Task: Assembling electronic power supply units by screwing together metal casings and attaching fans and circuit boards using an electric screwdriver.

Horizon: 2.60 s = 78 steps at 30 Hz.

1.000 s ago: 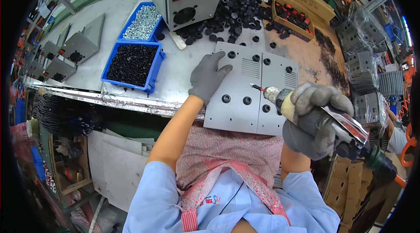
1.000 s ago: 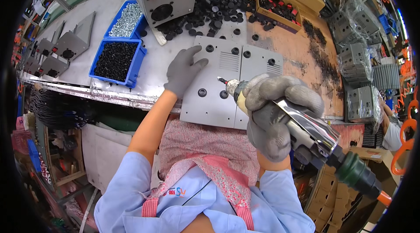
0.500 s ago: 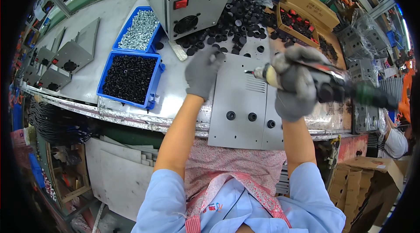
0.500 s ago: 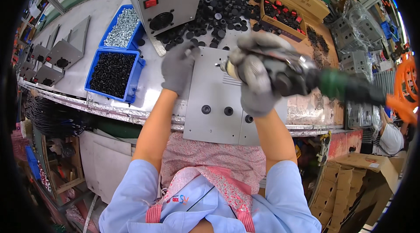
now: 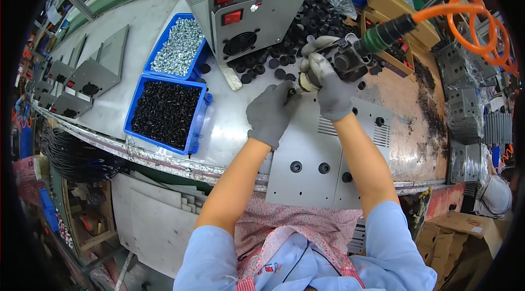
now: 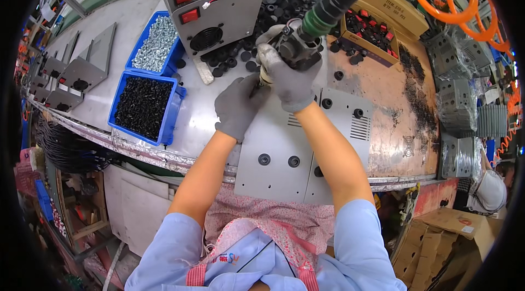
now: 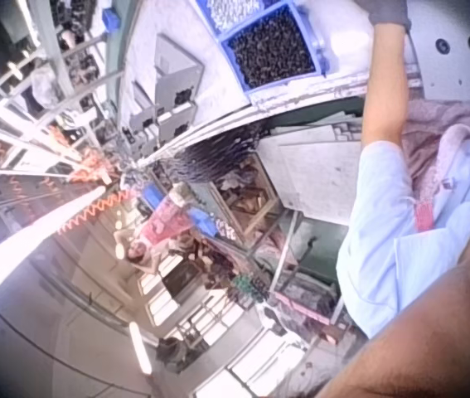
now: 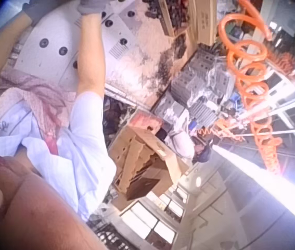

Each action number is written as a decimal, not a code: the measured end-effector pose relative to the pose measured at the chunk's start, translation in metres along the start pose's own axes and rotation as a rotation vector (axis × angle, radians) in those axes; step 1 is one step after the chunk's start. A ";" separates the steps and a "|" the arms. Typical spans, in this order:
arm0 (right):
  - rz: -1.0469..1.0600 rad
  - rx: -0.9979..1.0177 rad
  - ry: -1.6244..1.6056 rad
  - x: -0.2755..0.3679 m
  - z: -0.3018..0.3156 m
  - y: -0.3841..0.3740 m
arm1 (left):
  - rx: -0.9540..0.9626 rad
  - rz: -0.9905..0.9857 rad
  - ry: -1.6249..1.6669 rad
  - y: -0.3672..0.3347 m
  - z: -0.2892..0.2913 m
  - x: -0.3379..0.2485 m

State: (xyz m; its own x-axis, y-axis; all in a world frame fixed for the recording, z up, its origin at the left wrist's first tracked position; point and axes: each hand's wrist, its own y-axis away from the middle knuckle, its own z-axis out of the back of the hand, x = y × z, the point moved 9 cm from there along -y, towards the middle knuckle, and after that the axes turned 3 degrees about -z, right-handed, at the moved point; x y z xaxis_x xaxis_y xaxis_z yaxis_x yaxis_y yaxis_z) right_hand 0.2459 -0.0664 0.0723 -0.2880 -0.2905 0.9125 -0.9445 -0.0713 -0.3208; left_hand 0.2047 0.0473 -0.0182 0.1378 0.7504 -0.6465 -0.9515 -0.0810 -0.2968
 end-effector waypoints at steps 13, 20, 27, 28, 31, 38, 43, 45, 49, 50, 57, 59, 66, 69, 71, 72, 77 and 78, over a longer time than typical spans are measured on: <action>-0.010 0.057 0.087 -0.010 -0.014 -0.009 | -0.046 -0.022 0.001 -0.003 0.001 -0.003; 0.016 0.021 -0.027 0.002 -0.010 -0.002 | -0.053 -0.022 0.001 -0.001 0.001 -0.006; 0.063 0.074 -0.106 0.084 -0.003 0.068 | -0.173 -0.109 0.133 0.002 0.000 0.006; -0.005 0.055 -0.115 0.089 0.005 0.083 | -0.195 -0.071 0.258 0.001 0.006 0.010; 0.077 0.101 -0.062 0.126 0.027 0.121 | -0.023 0.717 1.338 0.017 -0.006 0.040; 0.184 0.054 -0.205 0.173 0.046 0.161 | 0.483 0.782 1.844 0.078 -0.040 -0.044; 0.273 0.108 -0.161 0.187 0.051 0.172 | 0.640 0.713 1.770 0.115 -0.043 -0.080; 0.318 0.101 -0.131 0.190 0.055 0.177 | 0.717 0.646 1.755 0.121 -0.041 -0.093; 0.394 0.099 -0.101 0.196 0.055 0.180 | 0.786 0.566 1.714 0.129 -0.050 -0.100; 0.401 0.102 -0.104 0.196 0.055 0.181 | 0.799 0.542 1.695 0.130 -0.050 -0.101; 0.431 0.126 -0.131 0.194 0.060 0.181 | 0.755 0.640 1.706 0.132 -0.048 -0.103; 0.392 0.098 -0.149 0.191 0.062 0.181 | 0.725 0.661 1.658 0.131 -0.045 -0.104; 0.396 0.128 -0.172 0.191 0.058 0.180 | 0.799 0.563 1.775 0.130 -0.039 -0.111; 0.439 0.138 -0.090 0.191 0.056 0.176 | 0.798 0.591 1.799 0.132 -0.034 -0.118; 0.426 0.066 -0.064 0.189 0.052 0.176 | 0.815 0.578 1.804 0.132 -0.032 -0.123; 0.421 0.048 -0.059 0.188 0.051 0.176 | 0.813 0.584 1.821 0.132 -0.032 -0.125; 0.435 0.103 -0.089 0.184 0.048 0.175 | 0.799 0.645 1.854 0.133 -0.035 -0.126; 0.423 0.145 -0.107 0.185 0.050 0.176 | 0.803 0.653 1.859 0.133 -0.037 -0.126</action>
State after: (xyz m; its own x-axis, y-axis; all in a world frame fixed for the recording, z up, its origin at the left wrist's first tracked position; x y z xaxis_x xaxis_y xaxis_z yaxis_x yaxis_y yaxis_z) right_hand 0.0338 -0.1801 0.1722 -0.6185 -0.4188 0.6648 -0.7131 -0.0561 -0.6988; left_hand 0.0710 -0.0823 -0.0019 -0.6148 -0.6657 -0.4229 -0.7748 0.6100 0.1662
